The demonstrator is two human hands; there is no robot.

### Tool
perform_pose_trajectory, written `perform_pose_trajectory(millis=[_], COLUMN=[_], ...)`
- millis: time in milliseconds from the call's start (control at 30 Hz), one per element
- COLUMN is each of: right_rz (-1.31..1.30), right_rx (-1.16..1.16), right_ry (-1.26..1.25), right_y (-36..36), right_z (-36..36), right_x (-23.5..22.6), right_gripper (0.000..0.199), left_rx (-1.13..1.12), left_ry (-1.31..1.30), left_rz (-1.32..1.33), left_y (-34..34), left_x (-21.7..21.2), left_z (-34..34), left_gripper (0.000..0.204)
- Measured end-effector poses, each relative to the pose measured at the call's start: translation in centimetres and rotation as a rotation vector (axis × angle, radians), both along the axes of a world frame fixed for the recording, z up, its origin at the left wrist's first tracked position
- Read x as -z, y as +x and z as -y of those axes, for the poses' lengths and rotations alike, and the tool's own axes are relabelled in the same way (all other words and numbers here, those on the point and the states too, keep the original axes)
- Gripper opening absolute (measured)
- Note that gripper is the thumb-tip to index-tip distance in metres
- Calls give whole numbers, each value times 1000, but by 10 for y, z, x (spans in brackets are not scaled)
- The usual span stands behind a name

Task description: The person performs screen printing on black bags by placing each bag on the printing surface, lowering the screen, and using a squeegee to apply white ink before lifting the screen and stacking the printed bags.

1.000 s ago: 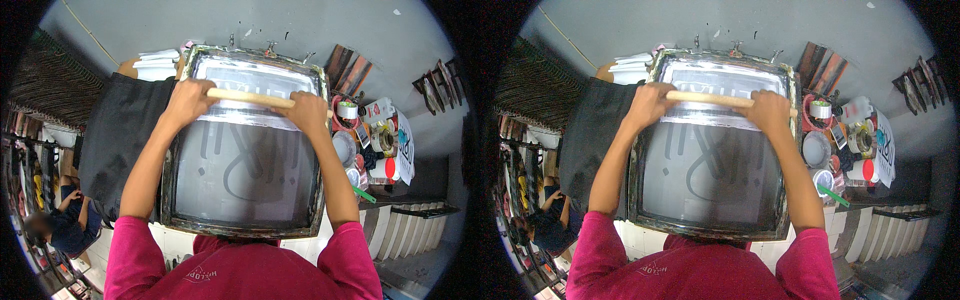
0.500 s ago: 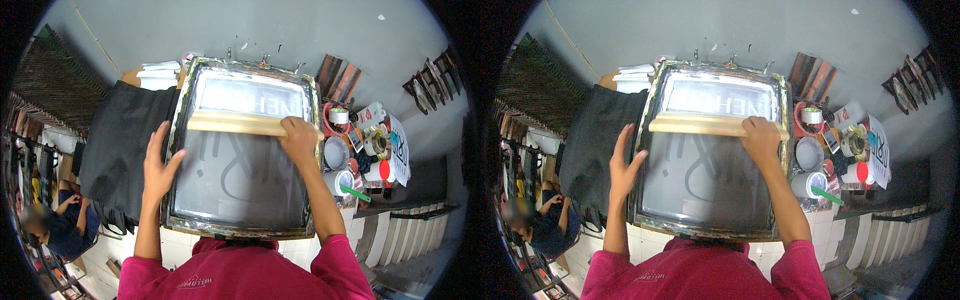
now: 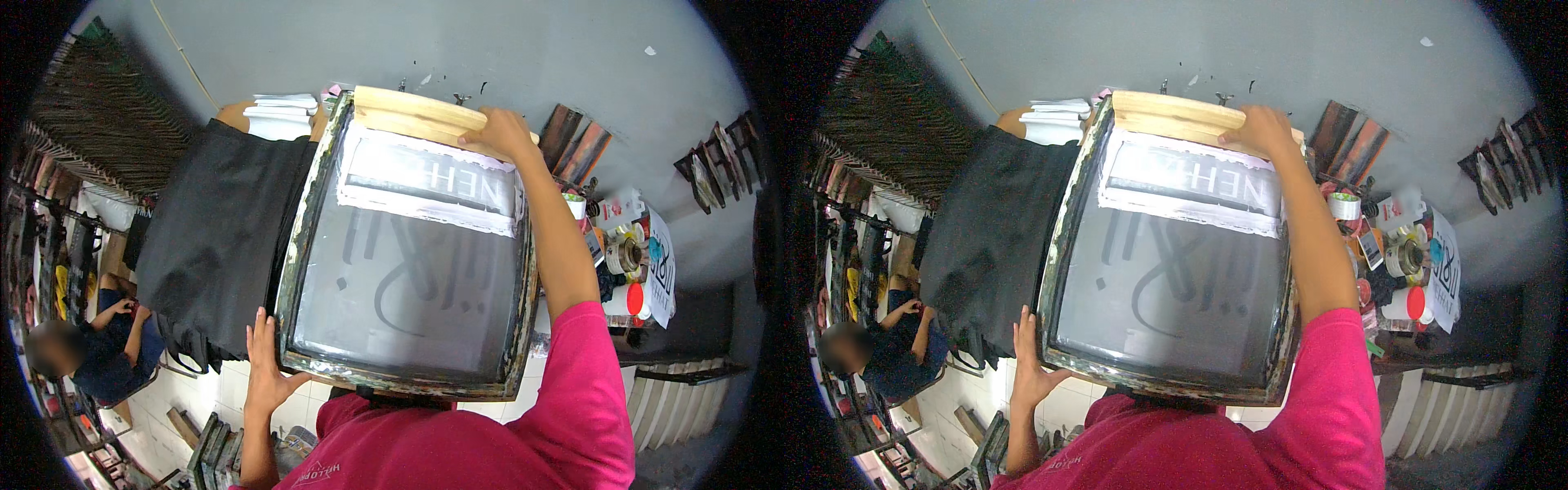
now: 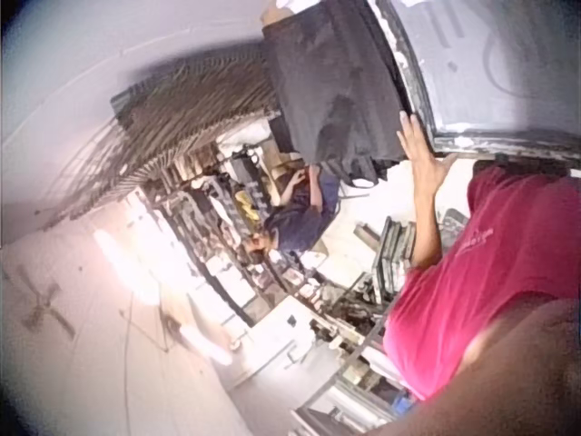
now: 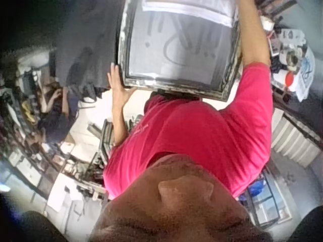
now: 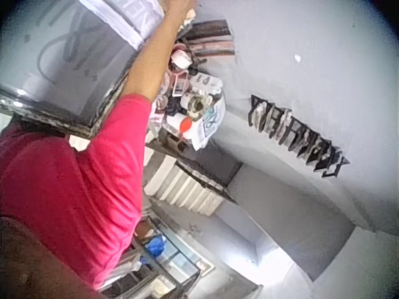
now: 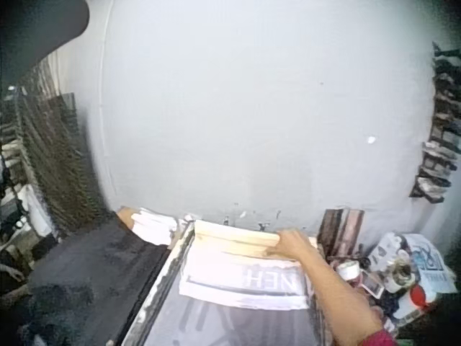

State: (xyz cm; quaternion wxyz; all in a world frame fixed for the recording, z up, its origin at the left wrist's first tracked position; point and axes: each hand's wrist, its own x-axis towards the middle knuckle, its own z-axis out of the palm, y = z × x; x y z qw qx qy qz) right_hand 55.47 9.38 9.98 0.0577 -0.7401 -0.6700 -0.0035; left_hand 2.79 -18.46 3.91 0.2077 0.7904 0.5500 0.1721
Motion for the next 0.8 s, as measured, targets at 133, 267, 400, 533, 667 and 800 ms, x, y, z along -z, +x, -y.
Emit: perform_pose_trajectory(millis=[133,267,400,533,667,800], right_rz=[-1,-54,-256,-156,-108,-184], right_rx=[-27,8,-41,-252,-378,-241], right_ry=[19,169,349,460,394,508], right_y=[9,14,7,-55,-111,-134], right_z=[-14,-3,57,178,283,300], right_x=[9,20,-48,-171,-242,-255], right_gripper=[76,80,73,60,47,53], left_rx=[77,57,-46,-84,-97,32], left_ry=[144,297,348,631,780,839], left_rz=[41,125,456,618,927,1039], left_y=[-12,-28,-15,10,62,92], left_x=[19,58,60,-8,-115,-206], left_z=[-4,7,9,-21,-81,-127], left_gripper=[136,145,149,145,136,110])
